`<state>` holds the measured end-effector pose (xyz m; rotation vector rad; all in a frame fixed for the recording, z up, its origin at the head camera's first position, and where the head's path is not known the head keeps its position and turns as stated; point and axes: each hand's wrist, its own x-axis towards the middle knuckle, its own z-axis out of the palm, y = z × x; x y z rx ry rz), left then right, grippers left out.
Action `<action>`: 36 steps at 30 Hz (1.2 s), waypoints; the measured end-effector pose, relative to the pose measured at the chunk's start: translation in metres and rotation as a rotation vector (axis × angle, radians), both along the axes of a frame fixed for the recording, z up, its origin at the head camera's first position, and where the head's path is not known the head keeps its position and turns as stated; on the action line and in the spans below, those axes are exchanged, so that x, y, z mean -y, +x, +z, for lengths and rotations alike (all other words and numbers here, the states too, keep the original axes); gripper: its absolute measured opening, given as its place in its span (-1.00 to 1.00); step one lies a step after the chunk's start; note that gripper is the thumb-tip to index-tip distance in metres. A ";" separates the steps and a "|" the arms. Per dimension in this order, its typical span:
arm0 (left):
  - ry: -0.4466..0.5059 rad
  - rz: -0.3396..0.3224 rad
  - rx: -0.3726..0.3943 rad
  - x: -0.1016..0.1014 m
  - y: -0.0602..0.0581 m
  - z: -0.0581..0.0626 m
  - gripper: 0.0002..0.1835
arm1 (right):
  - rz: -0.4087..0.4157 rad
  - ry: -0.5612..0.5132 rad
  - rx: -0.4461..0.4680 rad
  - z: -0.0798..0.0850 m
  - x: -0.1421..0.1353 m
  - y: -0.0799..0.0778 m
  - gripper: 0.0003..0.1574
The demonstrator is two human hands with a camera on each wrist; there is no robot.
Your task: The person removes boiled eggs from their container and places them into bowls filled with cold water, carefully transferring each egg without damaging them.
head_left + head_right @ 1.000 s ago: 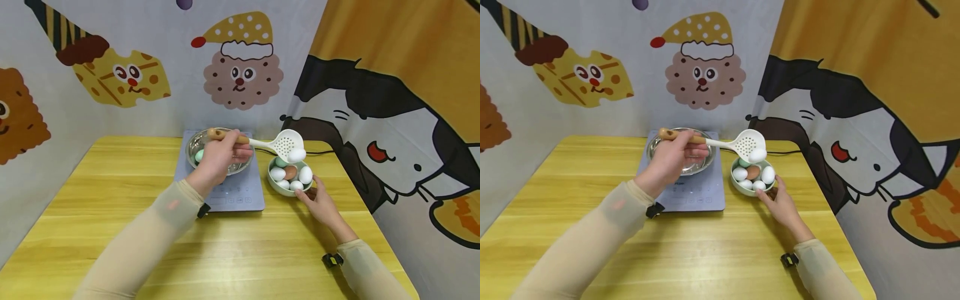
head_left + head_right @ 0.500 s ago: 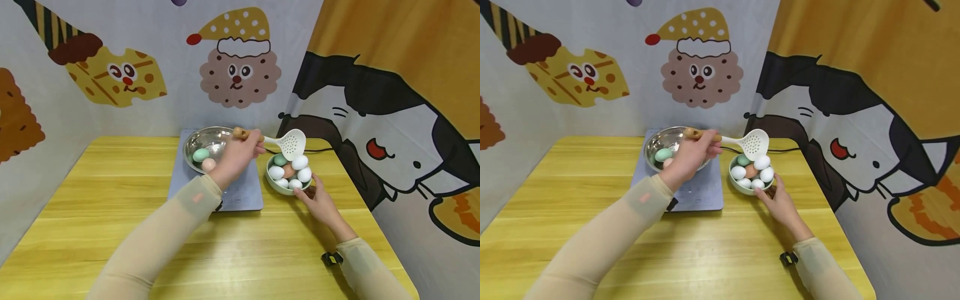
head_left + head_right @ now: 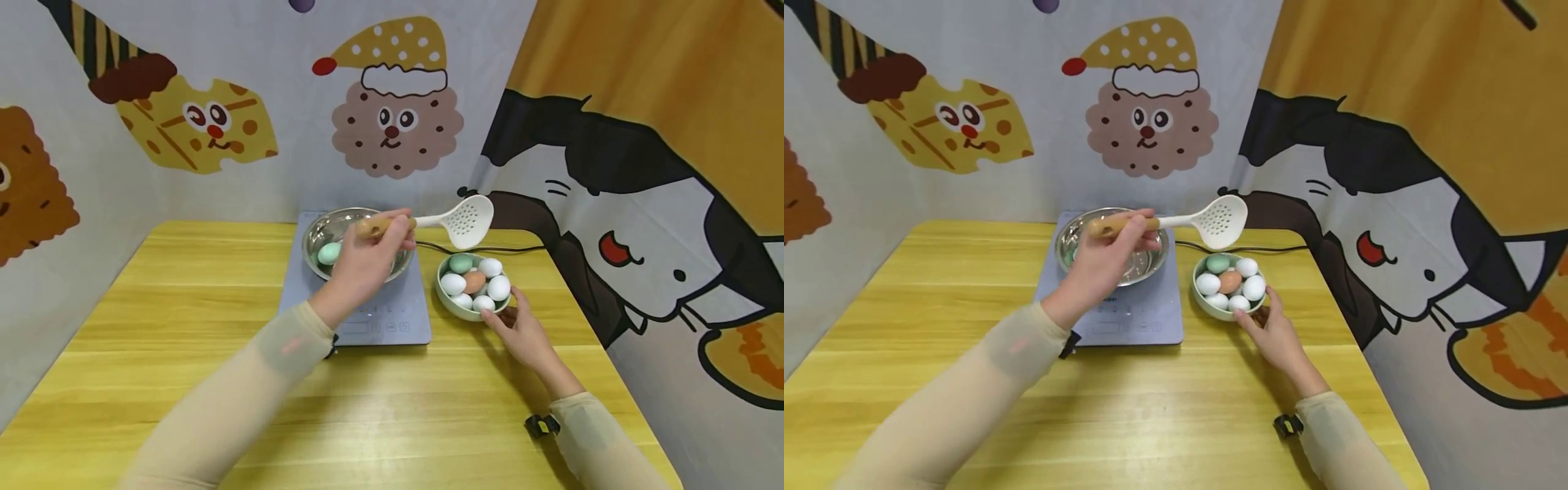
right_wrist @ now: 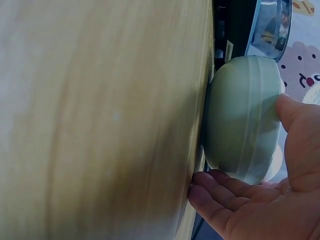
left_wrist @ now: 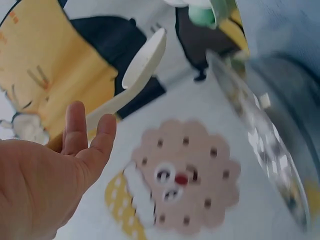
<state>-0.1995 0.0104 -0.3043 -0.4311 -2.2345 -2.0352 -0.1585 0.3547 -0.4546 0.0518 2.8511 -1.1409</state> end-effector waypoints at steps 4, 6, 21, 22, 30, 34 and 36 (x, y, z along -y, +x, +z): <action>-0.019 0.034 -0.087 0.048 0.019 0.004 -0.64 | -0.001 -0.006 0.003 0.000 0.001 0.000 0.27; -0.067 0.063 -0.129 0.074 0.029 0.004 -0.63 | -0.003 -0.009 0.006 0.001 0.001 0.001 0.28; -0.571 0.114 -0.526 0.151 0.057 0.004 -0.72 | -0.015 -0.003 0.012 -0.001 -0.002 0.005 0.27; -0.580 0.103 -0.497 0.151 0.057 0.005 -0.72 | -0.015 0.000 0.010 -0.002 -0.002 0.004 0.26; -0.480 0.011 -0.070 0.155 0.049 0.007 -0.60 | -0.015 -0.002 0.014 -0.002 0.002 0.002 0.28; -0.292 -0.008 0.057 0.161 0.037 0.002 -0.53 | -0.012 0.001 0.013 -0.002 0.003 0.000 0.29; -0.170 -0.016 0.105 0.164 0.030 -0.002 -0.51 | -0.009 0.004 0.013 -0.002 0.003 -0.001 0.29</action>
